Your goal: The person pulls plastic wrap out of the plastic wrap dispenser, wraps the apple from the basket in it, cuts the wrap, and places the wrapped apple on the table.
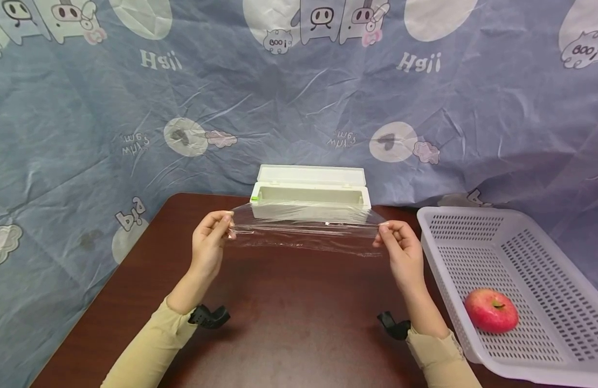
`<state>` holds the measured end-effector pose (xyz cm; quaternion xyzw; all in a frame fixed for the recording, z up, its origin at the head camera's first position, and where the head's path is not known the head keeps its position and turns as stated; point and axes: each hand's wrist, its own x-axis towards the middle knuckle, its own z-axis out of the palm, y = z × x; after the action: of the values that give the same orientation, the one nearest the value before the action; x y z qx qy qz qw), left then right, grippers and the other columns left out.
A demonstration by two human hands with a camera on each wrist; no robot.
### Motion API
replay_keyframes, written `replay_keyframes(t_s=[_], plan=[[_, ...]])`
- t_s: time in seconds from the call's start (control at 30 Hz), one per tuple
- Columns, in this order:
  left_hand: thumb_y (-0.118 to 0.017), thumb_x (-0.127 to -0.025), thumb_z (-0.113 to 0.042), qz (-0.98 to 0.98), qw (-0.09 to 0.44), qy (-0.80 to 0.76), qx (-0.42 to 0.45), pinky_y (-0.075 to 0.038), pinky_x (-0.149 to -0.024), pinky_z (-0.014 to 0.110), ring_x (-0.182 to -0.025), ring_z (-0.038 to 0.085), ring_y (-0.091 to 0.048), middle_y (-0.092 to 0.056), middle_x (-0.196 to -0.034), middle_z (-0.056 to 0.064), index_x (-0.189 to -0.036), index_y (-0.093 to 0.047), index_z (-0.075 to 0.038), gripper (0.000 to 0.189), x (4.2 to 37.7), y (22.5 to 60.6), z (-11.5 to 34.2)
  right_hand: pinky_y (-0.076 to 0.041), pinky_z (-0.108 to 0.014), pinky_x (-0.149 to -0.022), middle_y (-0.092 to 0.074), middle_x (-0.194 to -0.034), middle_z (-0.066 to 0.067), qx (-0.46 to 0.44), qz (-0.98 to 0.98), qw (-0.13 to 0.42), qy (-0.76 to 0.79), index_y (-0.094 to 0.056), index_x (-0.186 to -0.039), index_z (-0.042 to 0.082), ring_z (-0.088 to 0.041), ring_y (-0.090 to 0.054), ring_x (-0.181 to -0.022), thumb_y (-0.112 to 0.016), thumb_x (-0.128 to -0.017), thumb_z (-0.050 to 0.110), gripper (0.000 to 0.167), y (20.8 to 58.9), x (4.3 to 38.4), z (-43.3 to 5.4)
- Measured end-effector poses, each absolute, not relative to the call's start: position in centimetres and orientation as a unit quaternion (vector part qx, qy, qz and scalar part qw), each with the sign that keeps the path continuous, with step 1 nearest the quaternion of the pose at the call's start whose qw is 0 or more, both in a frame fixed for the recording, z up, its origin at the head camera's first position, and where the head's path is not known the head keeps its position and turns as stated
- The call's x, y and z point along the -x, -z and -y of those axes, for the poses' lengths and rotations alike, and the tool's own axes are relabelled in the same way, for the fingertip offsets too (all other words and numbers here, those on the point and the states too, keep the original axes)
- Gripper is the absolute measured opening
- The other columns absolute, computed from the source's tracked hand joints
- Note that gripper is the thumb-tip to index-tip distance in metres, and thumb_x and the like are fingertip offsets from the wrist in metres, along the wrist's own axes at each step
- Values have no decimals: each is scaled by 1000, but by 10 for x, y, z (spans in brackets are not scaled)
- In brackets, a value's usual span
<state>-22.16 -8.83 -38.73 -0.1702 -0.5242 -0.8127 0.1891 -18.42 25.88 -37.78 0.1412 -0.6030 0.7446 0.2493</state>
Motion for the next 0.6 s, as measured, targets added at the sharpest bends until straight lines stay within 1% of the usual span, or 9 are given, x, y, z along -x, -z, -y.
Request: replay_keyframes(t_s=[0.17,0.23,0.3,0.4,0.47,0.53,0.6], plan=[[-57,-93,-4,529,186,811,167,-47,-58,20,-57,11,-54,-58,-73,2,-95,-64,-5,7,214,387,90,-50,-21,-63,-60,-71,-5,-147,600,250,-745,-58,-92,-5,-13,-59,-65,-49,-94,-5,9,377,178,-259],[-57,-93,-5,533,185,809,162,-47,-58,21,-57,11,-54,-59,-73,2,-95,-63,-4,7,210,389,91,-50,-21,-63,-59,-71,-5,-144,611,246,-738,-58,-92,-5,-13,-59,-64,-50,-94,-4,8,378,175,-259],[-57,-93,-4,540,185,806,157,-47,-58,21,-56,11,-55,-59,-73,1,-96,-62,0,8,206,392,92,-50,-21,-63,-59,-71,-5,-142,627,239,-728,-58,-93,-4,-12,-59,-63,-50,-94,-3,8,381,172,-259],[-57,-93,-4,555,192,795,154,-48,-58,21,-55,12,-55,-59,-73,1,-98,-58,11,16,201,397,94,-51,-20,-62,-59,-72,-4,-154,646,226,-712,-57,-95,-3,-12,-60,-61,-49,-95,-3,8,385,167,-261],[-57,-93,-3,567,198,784,154,-48,-56,22,-54,12,-55,-59,-72,1,-99,-55,16,20,198,401,94,-51,-20,-62,-59,-73,-3,-163,657,216,-704,-57,-96,-1,-11,-60,-61,-48,-95,-4,9,389,164,-263],[-57,-93,-3,580,206,774,152,-47,-53,21,-52,11,-55,-59,-71,1,-99,-55,17,21,194,405,95,-52,-20,-61,-59,-73,-3,-165,664,207,-699,-56,-97,-1,-11,-61,-61,-48,-95,-5,9,393,160,-264],[-56,-93,-3,592,210,764,149,-45,-49,21,-50,11,-54,-59,-70,1,-98,-55,16,19,191,409,95,-52,-21,-60,-59,-72,-3,-151,675,200,-694,-56,-98,-2,-11,-61,-61,-49,-95,-4,8,396,156,-265]])
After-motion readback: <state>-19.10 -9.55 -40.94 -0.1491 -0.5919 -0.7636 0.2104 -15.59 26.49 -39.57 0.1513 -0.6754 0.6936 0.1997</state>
